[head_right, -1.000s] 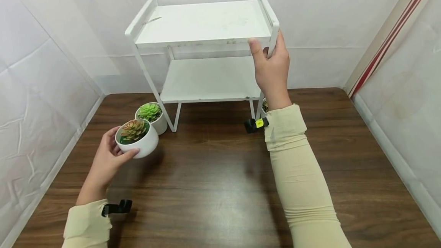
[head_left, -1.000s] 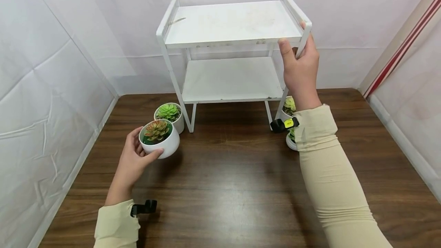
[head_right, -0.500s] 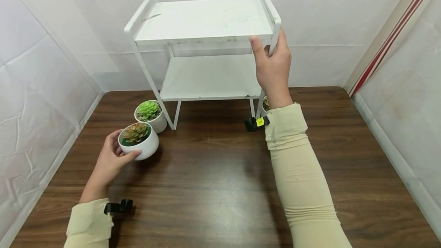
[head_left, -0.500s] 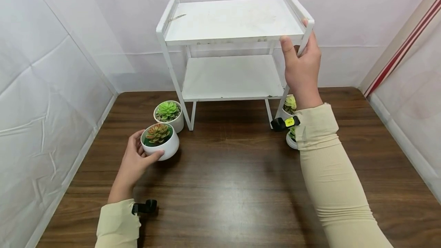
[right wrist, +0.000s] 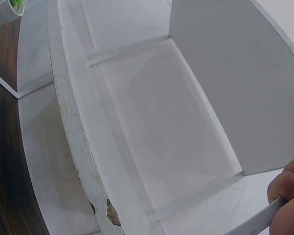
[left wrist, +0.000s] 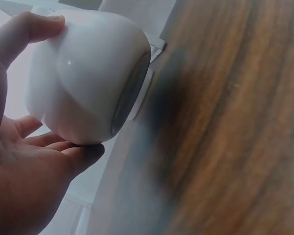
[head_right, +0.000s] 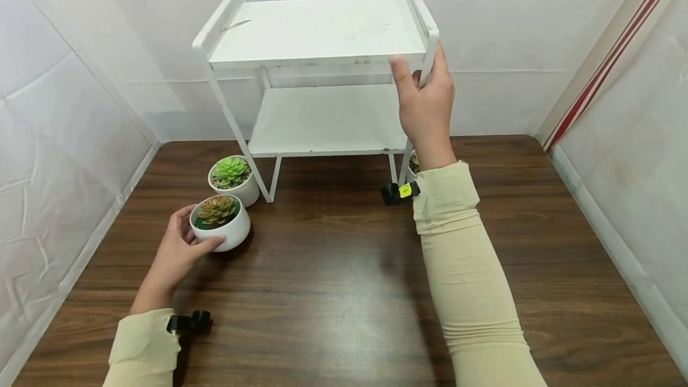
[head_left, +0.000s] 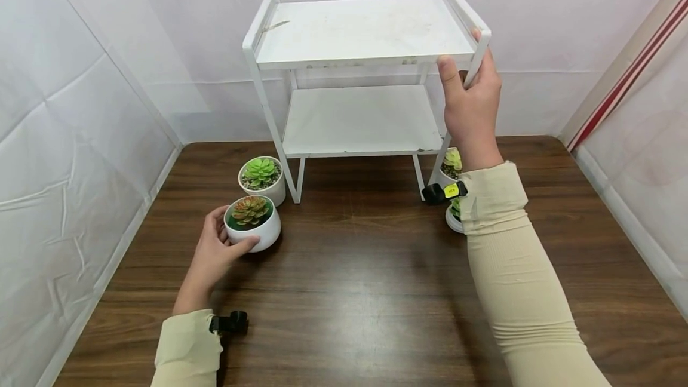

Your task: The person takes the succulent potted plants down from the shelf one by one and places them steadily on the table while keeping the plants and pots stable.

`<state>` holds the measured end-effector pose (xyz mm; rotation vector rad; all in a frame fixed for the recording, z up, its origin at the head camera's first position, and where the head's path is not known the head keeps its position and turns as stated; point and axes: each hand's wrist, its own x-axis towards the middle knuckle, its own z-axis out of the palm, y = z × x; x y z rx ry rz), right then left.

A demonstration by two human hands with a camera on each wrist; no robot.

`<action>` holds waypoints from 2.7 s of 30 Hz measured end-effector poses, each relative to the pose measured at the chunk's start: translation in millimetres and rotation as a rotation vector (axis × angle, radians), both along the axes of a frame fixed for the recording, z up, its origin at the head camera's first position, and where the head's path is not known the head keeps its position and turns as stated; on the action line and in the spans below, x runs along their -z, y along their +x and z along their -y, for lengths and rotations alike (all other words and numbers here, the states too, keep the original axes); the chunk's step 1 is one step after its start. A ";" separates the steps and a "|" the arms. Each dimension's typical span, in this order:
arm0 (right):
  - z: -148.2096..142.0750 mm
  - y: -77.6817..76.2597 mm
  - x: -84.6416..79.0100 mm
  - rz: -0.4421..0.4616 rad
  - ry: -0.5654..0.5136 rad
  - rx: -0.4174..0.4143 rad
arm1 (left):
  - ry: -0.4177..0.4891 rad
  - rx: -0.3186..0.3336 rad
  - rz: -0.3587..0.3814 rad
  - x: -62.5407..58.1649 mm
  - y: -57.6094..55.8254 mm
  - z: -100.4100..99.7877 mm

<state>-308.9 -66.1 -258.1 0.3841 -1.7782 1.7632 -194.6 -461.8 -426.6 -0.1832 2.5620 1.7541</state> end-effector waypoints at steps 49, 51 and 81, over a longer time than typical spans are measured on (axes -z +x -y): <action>-14.3 13.1 7.3 0.041 0.014 0.060 | 0.121 -0.005 0.037 27.4 4.6 -5.7; -16.7 13.5 7.9 0.032 0.019 0.064 | 0.127 0.001 0.036 27.4 5.1 -7.6; -16.2 5.9 12.8 0.072 0.053 0.051 | 0.160 -0.008 0.037 34.1 7.1 -9.3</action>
